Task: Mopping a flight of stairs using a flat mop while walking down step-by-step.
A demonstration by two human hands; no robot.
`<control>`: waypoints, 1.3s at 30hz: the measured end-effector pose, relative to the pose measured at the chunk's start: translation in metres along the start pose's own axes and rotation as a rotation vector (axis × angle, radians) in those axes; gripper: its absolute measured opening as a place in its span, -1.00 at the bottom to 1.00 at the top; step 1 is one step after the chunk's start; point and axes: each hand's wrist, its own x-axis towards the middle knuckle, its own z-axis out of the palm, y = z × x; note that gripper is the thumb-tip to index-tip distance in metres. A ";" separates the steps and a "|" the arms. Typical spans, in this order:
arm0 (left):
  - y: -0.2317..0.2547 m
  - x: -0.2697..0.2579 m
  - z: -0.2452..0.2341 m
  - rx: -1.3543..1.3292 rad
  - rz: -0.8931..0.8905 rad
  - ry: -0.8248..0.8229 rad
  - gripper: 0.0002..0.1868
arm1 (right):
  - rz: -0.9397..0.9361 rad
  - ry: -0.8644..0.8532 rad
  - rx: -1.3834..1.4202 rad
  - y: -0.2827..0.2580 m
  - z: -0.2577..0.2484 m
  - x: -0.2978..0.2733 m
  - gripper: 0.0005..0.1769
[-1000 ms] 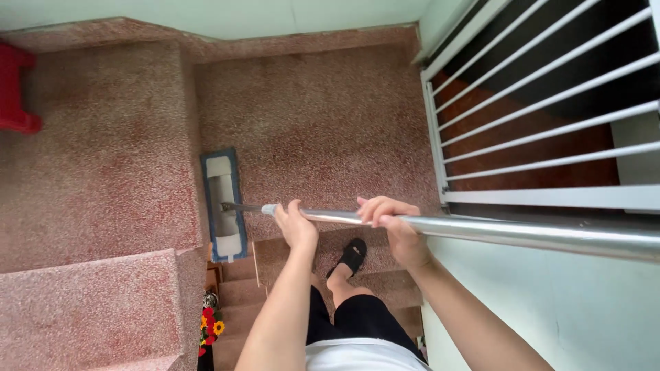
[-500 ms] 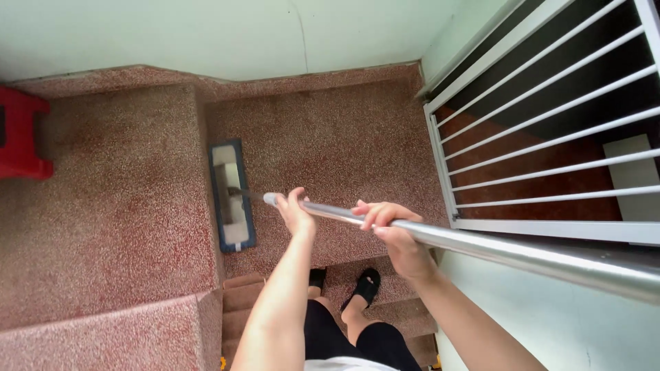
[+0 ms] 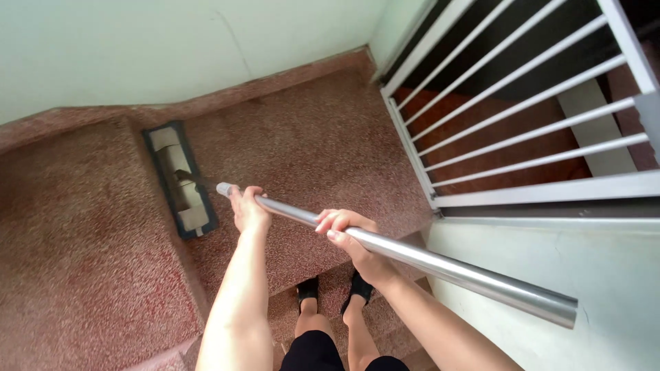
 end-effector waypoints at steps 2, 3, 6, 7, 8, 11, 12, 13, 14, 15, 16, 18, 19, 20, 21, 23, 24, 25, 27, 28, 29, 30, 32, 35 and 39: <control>0.022 -0.013 -0.001 0.051 0.018 -0.090 -0.74 | -0.045 0.033 -0.046 0.000 -0.019 -0.012 -0.87; 0.031 -0.023 -0.004 0.105 0.014 -0.174 -0.77 | -0.079 0.049 -0.085 -0.003 -0.025 -0.020 -0.85; 0.030 -0.007 0.071 0.184 0.300 -0.162 -0.82 | -0.121 0.110 -0.096 -0.009 -0.069 -0.037 -0.81; 0.059 -0.022 0.071 0.184 0.332 -0.162 -0.82 | -0.139 0.134 -0.106 -0.014 -0.090 -0.043 -0.81; 0.087 -0.039 0.071 0.244 0.422 -0.206 -0.80 | -0.175 0.164 -0.134 -0.019 -0.111 -0.049 -0.78; 0.167 -0.107 0.061 0.285 0.521 -0.372 -0.73 | -0.255 0.245 -0.218 -0.064 -0.164 -0.079 -0.74; 0.191 -0.130 0.054 0.271 0.507 -0.485 -0.74 | -0.294 0.274 -0.257 -0.081 -0.178 -0.088 -0.74; 0.204 -0.144 0.066 0.271 0.525 -0.488 -0.74 | -0.300 0.288 -0.266 -0.094 -0.187 -0.097 -0.74; 0.215 -0.157 0.078 0.229 0.547 -0.579 -0.74 | -0.313 0.318 -0.284 -0.105 -0.195 -0.107 -0.72; 0.224 -0.172 0.090 0.186 0.559 -0.672 -0.74 | -0.321 0.343 -0.300 -0.116 -0.203 -0.116 -0.71; 0.228 -0.183 0.094 0.187 0.570 -0.677 -0.74 | -0.323 0.352 -0.306 -0.129 -0.202 -0.122 -0.71; 0.231 -0.199 0.099 0.059 0.601 -0.698 -0.76 | -0.342 0.350 -0.330 -0.150 -0.198 -0.128 -0.74; 0.224 -0.203 0.095 0.064 0.597 -0.700 -0.76 | -0.339 0.352 -0.324 -0.152 -0.196 -0.129 -0.74; 0.217 -0.206 0.090 0.062 0.643 -0.677 -0.71 | -0.344 0.328 -0.309 -0.152 -0.193 -0.131 -0.76; 0.212 -0.208 0.085 0.057 0.688 -0.650 -0.66 | -0.352 0.300 -0.294 -0.154 -0.192 -0.130 -0.77; 0.193 -0.207 0.073 0.072 0.660 -0.635 -0.64 | -0.334 0.267 -0.245 -0.141 -0.195 -0.123 -0.76; 0.184 -0.207 0.067 0.085 0.636 -0.623 -0.61 | -0.317 0.235 -0.200 -0.135 -0.197 -0.119 -0.75; 0.166 -0.202 0.063 0.079 0.619 -0.610 -0.61 | -0.316 0.214 -0.192 -0.129 -0.189 -0.111 -0.75; 0.127 -0.191 0.053 0.148 0.562 -0.474 -0.73 | -0.260 0.134 -0.078 -0.116 -0.171 -0.097 -0.73; 0.107 -0.180 0.056 0.150 0.536 -0.461 -0.73 | -0.255 0.112 -0.062 -0.104 -0.160 -0.087 -0.73; 0.082 -0.173 0.060 0.123 0.542 -0.378 -0.76 | -0.232 0.064 -0.013 -0.091 -0.148 -0.082 -0.73; 0.058 -0.168 0.063 0.099 0.548 -0.294 -0.79 | -0.209 0.017 0.036 -0.079 -0.136 -0.079 -0.73; 0.029 -0.160 0.042 0.154 0.439 -0.283 -0.80 | -0.203 -0.069 0.108 -0.053 -0.116 -0.067 -0.72; -0.004 -0.167 0.016 0.244 0.227 -0.356 -0.76 | -0.186 -0.162 0.175 -0.027 -0.085 -0.071 -0.74; -0.022 -0.171 0.038 0.255 0.165 -0.290 -0.72 | -0.171 -0.179 0.134 -0.032 -0.082 -0.085 -0.82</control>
